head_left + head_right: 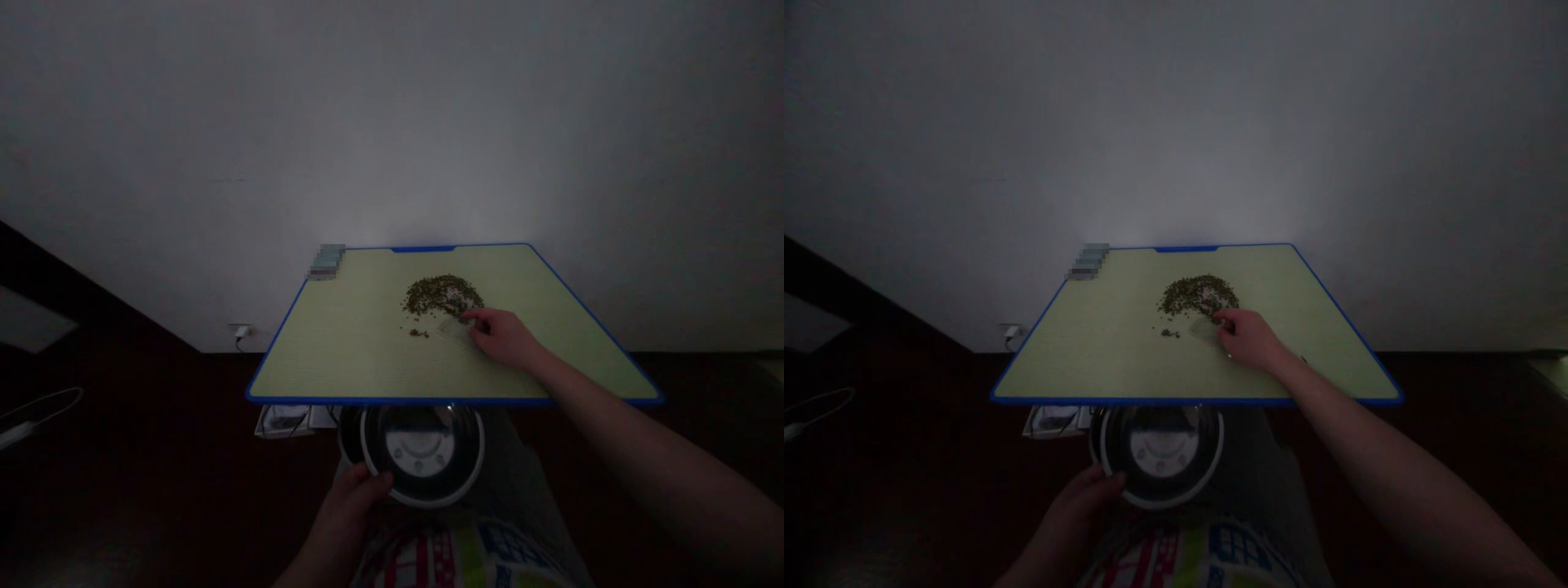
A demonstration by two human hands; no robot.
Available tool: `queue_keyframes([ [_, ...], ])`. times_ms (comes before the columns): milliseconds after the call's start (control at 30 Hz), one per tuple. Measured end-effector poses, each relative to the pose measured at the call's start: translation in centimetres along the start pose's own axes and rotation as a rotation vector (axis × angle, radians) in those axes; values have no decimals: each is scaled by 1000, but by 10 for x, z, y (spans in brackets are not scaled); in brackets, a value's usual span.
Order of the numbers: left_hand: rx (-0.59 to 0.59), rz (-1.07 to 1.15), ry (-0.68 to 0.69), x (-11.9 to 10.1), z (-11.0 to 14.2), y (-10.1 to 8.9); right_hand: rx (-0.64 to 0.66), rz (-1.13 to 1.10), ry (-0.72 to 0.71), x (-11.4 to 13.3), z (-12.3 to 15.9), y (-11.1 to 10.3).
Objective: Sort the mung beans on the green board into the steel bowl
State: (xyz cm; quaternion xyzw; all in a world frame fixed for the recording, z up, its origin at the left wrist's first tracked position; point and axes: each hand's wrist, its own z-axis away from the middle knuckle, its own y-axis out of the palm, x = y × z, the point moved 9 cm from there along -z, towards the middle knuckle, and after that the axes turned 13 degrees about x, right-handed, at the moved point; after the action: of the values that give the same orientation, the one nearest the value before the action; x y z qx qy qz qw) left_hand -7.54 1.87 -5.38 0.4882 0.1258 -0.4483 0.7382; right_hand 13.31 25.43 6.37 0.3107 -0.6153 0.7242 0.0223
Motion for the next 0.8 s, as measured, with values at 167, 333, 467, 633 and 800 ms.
queue_keyframes([
  [167, -43, -64, -6, -1, -3, -11, 37, 10, -37, 3, -8, 4],
  [333, -30, -37, -15, -2, -4, -6, 82, -9, -72, 5, -11, 8],
  [467, -36, -48, -13, -4, -4, -5, 103, 15, -67, 9, -11, 8],
  [633, -32, -37, -2, -8, -2, 0, 99, 16, -82, 13, -10, 8],
  [800, -71, -36, -5, -8, -1, -1, 75, -1, -65, 15, -7, 7],
])
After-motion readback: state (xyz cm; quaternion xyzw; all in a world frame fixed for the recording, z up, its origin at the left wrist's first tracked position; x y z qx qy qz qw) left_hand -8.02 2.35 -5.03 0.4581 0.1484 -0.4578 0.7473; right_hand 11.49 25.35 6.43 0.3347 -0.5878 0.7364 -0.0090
